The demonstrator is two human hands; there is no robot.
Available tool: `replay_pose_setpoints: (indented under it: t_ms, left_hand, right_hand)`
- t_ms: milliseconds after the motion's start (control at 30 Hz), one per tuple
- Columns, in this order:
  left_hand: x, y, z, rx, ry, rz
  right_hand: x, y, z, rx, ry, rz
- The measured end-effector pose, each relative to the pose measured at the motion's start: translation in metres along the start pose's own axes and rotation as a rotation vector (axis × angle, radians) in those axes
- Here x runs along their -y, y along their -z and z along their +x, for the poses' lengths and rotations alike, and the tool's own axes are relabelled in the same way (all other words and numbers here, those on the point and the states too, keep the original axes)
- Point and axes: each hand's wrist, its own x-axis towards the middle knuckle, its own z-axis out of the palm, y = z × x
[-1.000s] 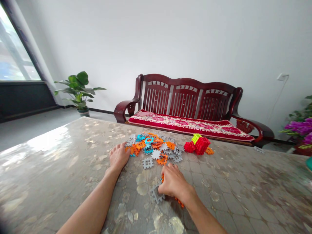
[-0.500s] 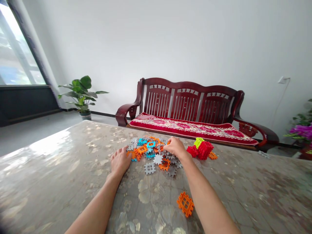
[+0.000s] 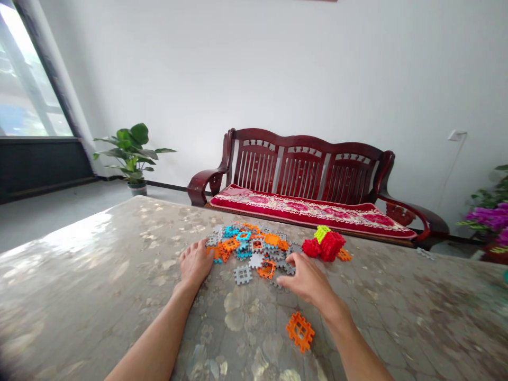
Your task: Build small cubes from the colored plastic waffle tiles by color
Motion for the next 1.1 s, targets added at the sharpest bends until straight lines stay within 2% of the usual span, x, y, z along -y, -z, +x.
replay_pose_setpoints:
  t_ms: [133, 200, 333, 500, 633, 767, 867, 967, 1100]
  left_hand:
    - [0.0, -0.001, 0.001, 0.005, -0.001, 0.004]
    - [0.001, -0.001, 0.001, 0.008, 0.001, 0.004]
    - [0.001, -0.002, 0.002, 0.011, 0.003, 0.006]
    - [0.0, -0.001, 0.001, 0.012, 0.006, 0.008]
    - [0.0, 0.0, 0.001, 0.018, 0.005, 0.005]
    - [0.001, -0.002, 0.002, 0.012, 0.002, 0.011]
    - [0.002, -0.003, 0.002, 0.007, -0.004, 0.013]
    - [0.001, -0.002, 0.001, 0.004, -0.008, 0.015]
    - [0.0, 0.002, 0.0, 0.008, -0.001, 0.01]
  right_hand:
    - [-0.009, -0.002, -0.051, 0.232, 0.044, -0.09]
    - [-0.009, -0.006, -0.067, 0.275, 0.054, -0.144]
    - [-0.01, -0.017, -0.078, 0.233, 0.045, -0.248]
    - [-0.018, -0.02, -0.063, 0.187, 0.071, -0.18]
    - [-0.014, -0.004, -0.022, 0.07, 0.016, -0.076]
    - [0.006, 0.016, 0.036, -0.08, 0.057, 0.052]
    - [0.016, 0.023, 0.064, -0.196, 0.111, 0.144]
    - [0.008, 0.017, 0.065, -0.313, 0.111, 0.202]
    - [-0.03, -0.013, 0.035, -0.437, -0.052, 0.367]
